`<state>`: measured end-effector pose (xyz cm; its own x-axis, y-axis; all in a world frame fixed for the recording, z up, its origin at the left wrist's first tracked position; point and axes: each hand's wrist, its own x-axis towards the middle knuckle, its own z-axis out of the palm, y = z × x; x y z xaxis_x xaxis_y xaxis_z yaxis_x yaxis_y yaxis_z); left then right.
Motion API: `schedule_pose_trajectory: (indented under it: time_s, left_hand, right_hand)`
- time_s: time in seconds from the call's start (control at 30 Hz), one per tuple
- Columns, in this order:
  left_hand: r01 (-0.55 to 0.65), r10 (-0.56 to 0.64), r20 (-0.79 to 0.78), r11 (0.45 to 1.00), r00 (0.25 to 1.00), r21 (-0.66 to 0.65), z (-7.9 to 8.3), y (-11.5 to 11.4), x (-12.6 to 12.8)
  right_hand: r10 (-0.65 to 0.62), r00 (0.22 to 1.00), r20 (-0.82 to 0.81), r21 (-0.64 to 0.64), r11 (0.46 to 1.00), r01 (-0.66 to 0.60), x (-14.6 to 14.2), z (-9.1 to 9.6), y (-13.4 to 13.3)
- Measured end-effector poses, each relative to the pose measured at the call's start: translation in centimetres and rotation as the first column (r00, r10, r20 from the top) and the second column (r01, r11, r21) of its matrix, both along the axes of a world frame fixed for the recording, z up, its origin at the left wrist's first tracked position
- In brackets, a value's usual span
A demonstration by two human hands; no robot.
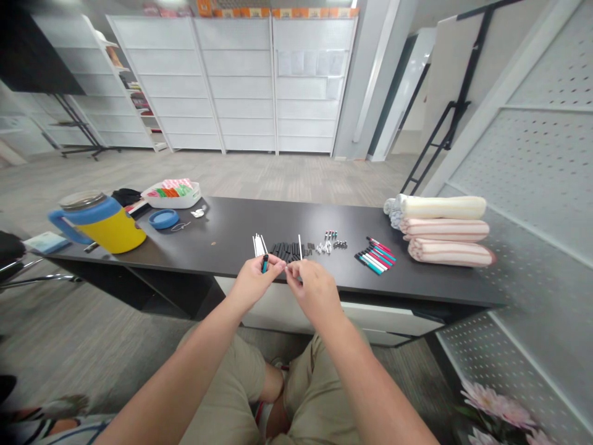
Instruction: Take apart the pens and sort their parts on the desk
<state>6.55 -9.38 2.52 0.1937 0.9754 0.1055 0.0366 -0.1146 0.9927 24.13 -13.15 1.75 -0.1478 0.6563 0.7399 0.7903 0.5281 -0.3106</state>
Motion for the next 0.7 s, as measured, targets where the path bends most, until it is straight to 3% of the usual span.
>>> schedule_pose_trajectory:
  time_s: [0.13, 0.2, 0.27, 0.33, 0.4, 0.5, 0.7]
  left_hand:
    - [0.037, -0.02, 0.184, 0.995, 0.983, -0.09, -1.0, -1.2, 0.9]
    - [0.071, -0.007, 0.387, 0.986, 0.922, -0.15, -1.0, -1.8, 1.3]
    - [0.14, 0.037, 0.646, 0.965, 0.763, -0.22, -0.7, -2.3, 1.5]
    - [0.208, 0.115, 0.808, 0.937, 0.577, -0.282, -0.3, -2.6, 1.7]
    - [0.215, 0.214, 0.843, 0.909, 0.494, -0.357, 0.1, -2.9, 1.8]
    - [0.196, 0.338, 0.832, 0.868, 0.441, -0.457, 0.5, -3.4, 2.0]
    - [0.222, 0.329, 0.838, 0.863, 0.436, -0.454, 0.4, -4.2, 2.2]
  right_hand:
    - [0.005, 0.997, -0.082, -0.022, 1.0, -0.006, -0.6, 0.5, -1.0]
    - [0.007, 0.992, -0.124, -0.03, 0.999, -0.011, -0.9, 0.8, -1.6]
    - [0.004, 0.987, -0.159, -0.051, 0.999, -0.012, -1.2, 1.1, -2.4]
    - [0.016, 0.984, -0.18, -0.077, 0.997, -0.031, -1.6, 1.3, -3.2]
    - [0.041, 0.985, -0.171, -0.092, 0.994, -0.057, -2.0, 1.3, -3.9]
    - [0.054, 0.99, -0.128, -0.092, 0.994, -0.066, -2.5, 1.2, -4.6]
    - [0.01, 0.996, -0.086, -0.063, 0.998, -0.015, -2.9, 1.4, -5.1]
